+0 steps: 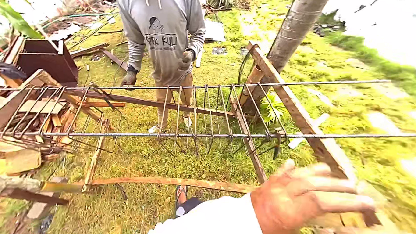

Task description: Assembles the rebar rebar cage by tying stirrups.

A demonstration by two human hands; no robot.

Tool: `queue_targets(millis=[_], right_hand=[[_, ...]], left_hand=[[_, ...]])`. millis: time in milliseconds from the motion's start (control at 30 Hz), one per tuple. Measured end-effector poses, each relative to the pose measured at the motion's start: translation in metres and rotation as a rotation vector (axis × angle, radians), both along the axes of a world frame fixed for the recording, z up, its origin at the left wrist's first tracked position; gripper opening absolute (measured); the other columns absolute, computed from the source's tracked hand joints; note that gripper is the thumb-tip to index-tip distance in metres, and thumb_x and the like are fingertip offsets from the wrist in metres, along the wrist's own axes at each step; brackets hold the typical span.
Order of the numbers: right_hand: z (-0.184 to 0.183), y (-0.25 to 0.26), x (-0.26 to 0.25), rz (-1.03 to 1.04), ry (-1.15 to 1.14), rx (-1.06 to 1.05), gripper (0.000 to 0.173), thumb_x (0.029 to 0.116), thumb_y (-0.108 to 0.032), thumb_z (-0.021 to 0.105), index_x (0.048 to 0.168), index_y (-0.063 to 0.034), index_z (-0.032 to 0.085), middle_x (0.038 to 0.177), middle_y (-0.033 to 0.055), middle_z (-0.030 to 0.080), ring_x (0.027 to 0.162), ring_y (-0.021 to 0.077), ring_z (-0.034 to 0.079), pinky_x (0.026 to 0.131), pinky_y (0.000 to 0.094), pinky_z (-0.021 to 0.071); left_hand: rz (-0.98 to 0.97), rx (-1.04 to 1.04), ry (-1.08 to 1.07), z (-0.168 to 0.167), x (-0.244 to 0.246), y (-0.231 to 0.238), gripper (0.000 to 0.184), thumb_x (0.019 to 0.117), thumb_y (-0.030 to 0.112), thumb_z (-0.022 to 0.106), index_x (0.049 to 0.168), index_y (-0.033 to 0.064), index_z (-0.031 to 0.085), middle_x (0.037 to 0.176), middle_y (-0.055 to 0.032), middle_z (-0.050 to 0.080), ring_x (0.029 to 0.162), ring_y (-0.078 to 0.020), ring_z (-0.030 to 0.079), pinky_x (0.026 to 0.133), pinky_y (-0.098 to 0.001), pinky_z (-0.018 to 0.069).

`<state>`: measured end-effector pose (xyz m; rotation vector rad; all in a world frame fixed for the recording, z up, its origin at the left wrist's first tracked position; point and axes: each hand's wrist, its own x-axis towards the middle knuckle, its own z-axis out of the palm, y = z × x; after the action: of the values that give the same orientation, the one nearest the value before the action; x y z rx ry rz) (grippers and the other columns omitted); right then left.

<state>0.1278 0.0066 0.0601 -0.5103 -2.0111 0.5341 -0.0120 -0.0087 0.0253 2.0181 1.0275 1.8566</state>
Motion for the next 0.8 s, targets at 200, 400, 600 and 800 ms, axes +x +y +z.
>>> queue_targets(millis=[200,400,600,800], right_hand=[[-0.023,0.021,-0.058,0.39,0.054,-0.141,0.064,0.0878,-0.04,0.08,0.144,-0.0285,0.051,0.142,-0.0119,0.053,0.136,0.0041,0.048,0.114,0.0282,0.0408],[-0.108,-0.009,-0.137,0.86,-0.301,-0.625,0.037,0.1041,-0.028,0.062,0.127,0.0017,0.064,0.106,0.0104,0.074,0.092,0.0086,0.071,0.084,0.0317,0.0618],[-0.127,0.02,-0.153,0.833,-0.453,-0.753,0.028,0.1059,-0.019,0.053,0.114,-0.0011,0.073,0.103,0.0051,0.075,0.088,0.0033,0.068,0.081,0.025,0.0582],[-0.095,0.015,-0.211,0.486,-0.916,-0.108,0.021,0.1034,-0.02,0.057,0.114,-0.0149,0.074,0.092,0.0117,0.07,0.082,0.0321,0.071,0.068,0.0579,0.0588]], left_hand=[[0.212,-0.174,-0.462,-0.018,-0.036,-0.042,0.029,0.097,0.02,0.071,0.106,-0.0046,0.06,0.095,-0.0116,0.069,0.088,-0.011,0.068,0.087,-0.0288,0.0576],[0.286,0.04,-1.048,-0.021,-0.118,-0.097,0.02,0.1016,0.04,0.061,0.097,0.0198,0.062,0.071,0.0084,0.057,0.055,-0.0018,0.055,0.051,-0.02,0.0506],[0.357,-0.019,-1.136,-0.044,-0.251,-0.212,0.042,0.1,0.057,0.051,0.081,0.0216,0.066,0.059,0.0086,0.055,0.047,-0.0041,0.054,0.046,-0.0227,0.0508],[1.226,-0.49,-0.644,-0.092,-0.317,-0.27,0.041,0.0964,0.008,0.057,0.132,-0.0104,0.051,0.125,-0.0131,0.063,0.114,-0.0121,0.062,0.097,-0.0297,0.0538]])
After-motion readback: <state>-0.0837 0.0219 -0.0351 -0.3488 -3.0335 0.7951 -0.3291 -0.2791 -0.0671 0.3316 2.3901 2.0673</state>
